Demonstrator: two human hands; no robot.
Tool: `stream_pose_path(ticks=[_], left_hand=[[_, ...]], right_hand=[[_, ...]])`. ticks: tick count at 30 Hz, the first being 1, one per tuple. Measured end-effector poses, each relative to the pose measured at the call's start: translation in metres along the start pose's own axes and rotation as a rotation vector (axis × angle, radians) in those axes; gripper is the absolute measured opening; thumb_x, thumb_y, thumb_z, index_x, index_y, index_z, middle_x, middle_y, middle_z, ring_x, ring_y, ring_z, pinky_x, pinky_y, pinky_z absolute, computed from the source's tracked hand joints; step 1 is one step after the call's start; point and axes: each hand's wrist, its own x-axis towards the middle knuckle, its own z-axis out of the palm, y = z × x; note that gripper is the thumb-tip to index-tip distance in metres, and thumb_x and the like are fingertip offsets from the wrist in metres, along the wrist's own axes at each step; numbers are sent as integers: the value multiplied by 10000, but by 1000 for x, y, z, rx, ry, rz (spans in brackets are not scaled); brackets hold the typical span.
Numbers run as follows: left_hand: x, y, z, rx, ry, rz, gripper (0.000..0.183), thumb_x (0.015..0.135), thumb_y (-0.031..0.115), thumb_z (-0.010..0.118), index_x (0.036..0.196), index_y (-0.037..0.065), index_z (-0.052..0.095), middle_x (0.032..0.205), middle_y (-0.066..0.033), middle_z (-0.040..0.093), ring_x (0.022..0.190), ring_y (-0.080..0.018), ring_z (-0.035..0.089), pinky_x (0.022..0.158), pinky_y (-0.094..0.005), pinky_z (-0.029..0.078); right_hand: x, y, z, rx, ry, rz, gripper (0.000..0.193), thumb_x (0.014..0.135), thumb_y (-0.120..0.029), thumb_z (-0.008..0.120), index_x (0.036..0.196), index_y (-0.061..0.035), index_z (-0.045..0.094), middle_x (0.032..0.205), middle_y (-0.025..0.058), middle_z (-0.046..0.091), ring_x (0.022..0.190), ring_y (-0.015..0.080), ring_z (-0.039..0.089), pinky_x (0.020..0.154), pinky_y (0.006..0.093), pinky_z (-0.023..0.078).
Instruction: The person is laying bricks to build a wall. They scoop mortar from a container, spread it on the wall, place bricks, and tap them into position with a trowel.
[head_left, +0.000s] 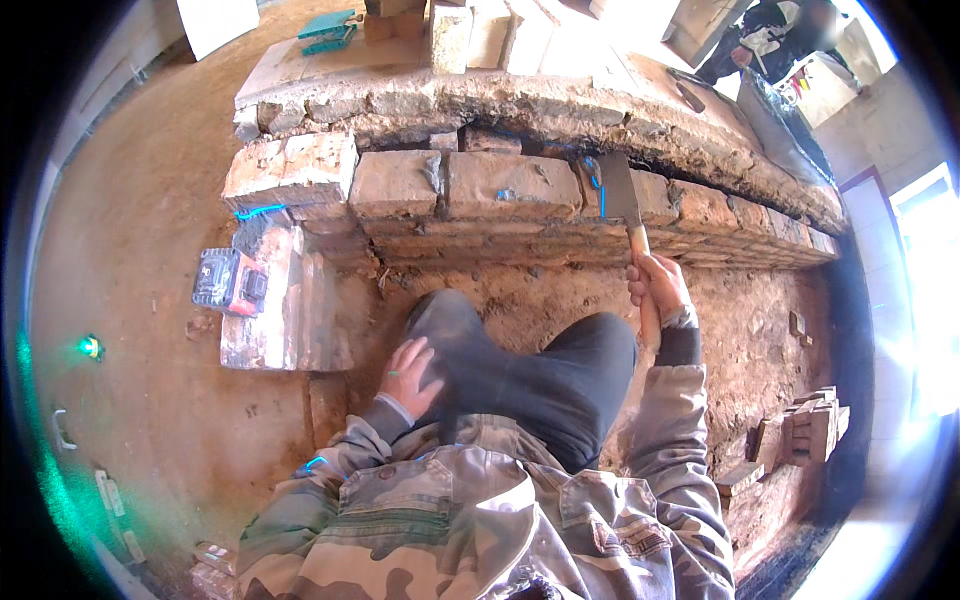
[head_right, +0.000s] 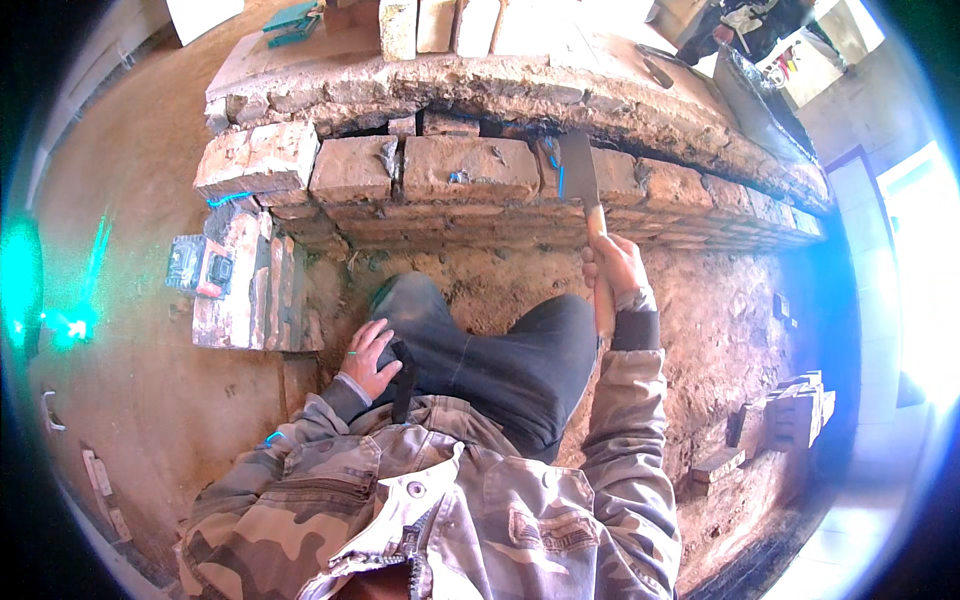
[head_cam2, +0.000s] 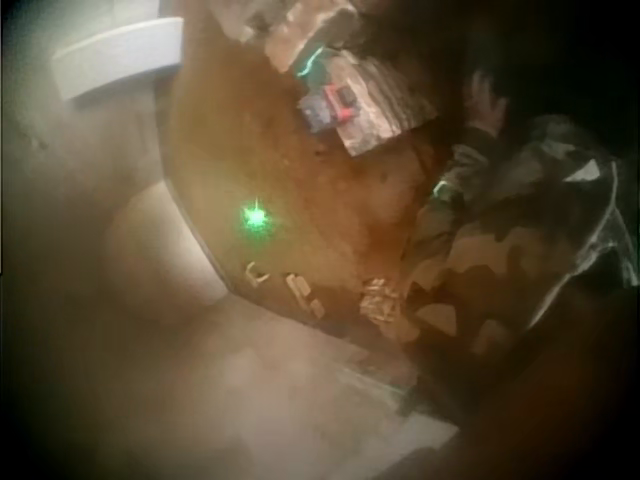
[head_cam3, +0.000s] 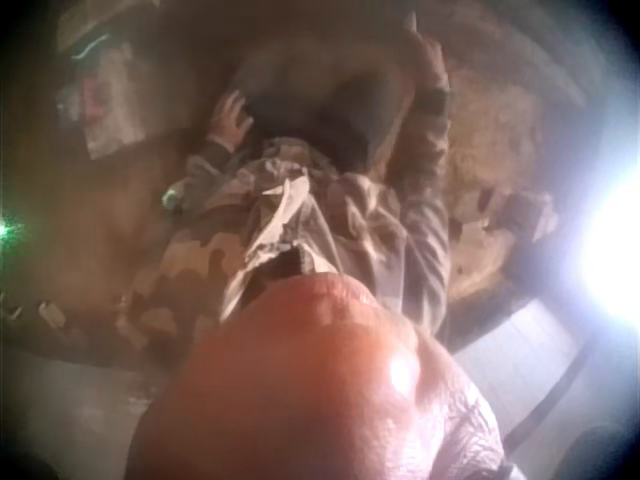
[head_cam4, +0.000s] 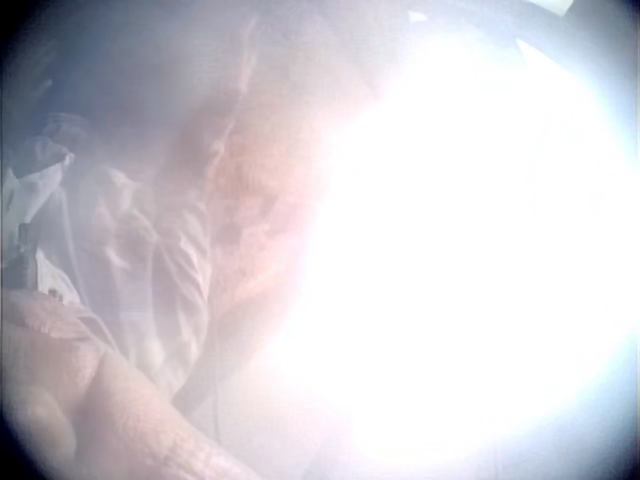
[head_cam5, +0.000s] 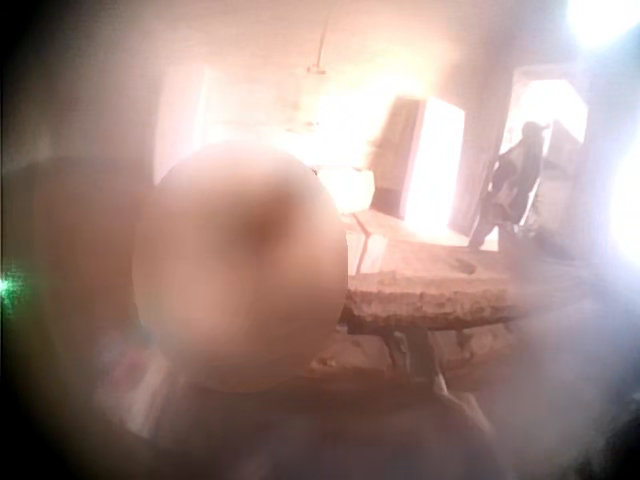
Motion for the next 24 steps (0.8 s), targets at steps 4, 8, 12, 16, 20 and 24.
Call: stream_pose_path(ticks=[4,8,12,16,20,24], left_hand=[[0,-4,2,-44,24,10,583,800,272,749,1301,16,594,1475,-176,470,1378,-390,399,1155,-481,329],[0,-5,1,-26,24,-4,582,806,278,747,1306,21,595,1474,-172,473,1376,-388,401,1152,-482,334],[1,-7,1,-29,33,-2,577,814,281,744,1307,22,593,1478,-168,471,1376,-388,401,1151,-483,339],[1,-8,1,-56,45,-11,571,809,278,751,1295,22,596,1478,-173,470,1377,-390,399,1151,-484,339],[2,-10,3,-62,45,12,570,794,263,766,1283,22,599,1462,-171,481,1370,-385,406,1147,-479,346],[5,-6,1,-76,53,7,562,791,246,767,1280,23,600,1456,-169,484,1367,-379,410,1144,-475,350]], right_hand=[[-1,-22,0,-239,-54,15,253,999,-253,565,911,-16,587,713,13,575,522,99,537,430,268,442],[-15,-40,16,-740,10,-134,262,969,-250,592,889,-6,648,672,112,627,576,235,619,515,359,499],[-39,-30,36,-1202,149,-509,291,956,-251,587,1110,-13,650,883,262,680,846,464,664,744,505,529],[-44,-14,49,-1183,251,-626,390,969,-271,582,1268,-21,583,953,267,689,894,458,669,770,515,532],[-28,18,54,-1182,272,-599,399,973,-233,569,1327,-47,570,906,259,682,846,439,672,724,511,536],[-21,44,51,-1179,277,-719,448,946,-190,578,1388,-116,568,847,238,670,789,440,662,700,510,535]])
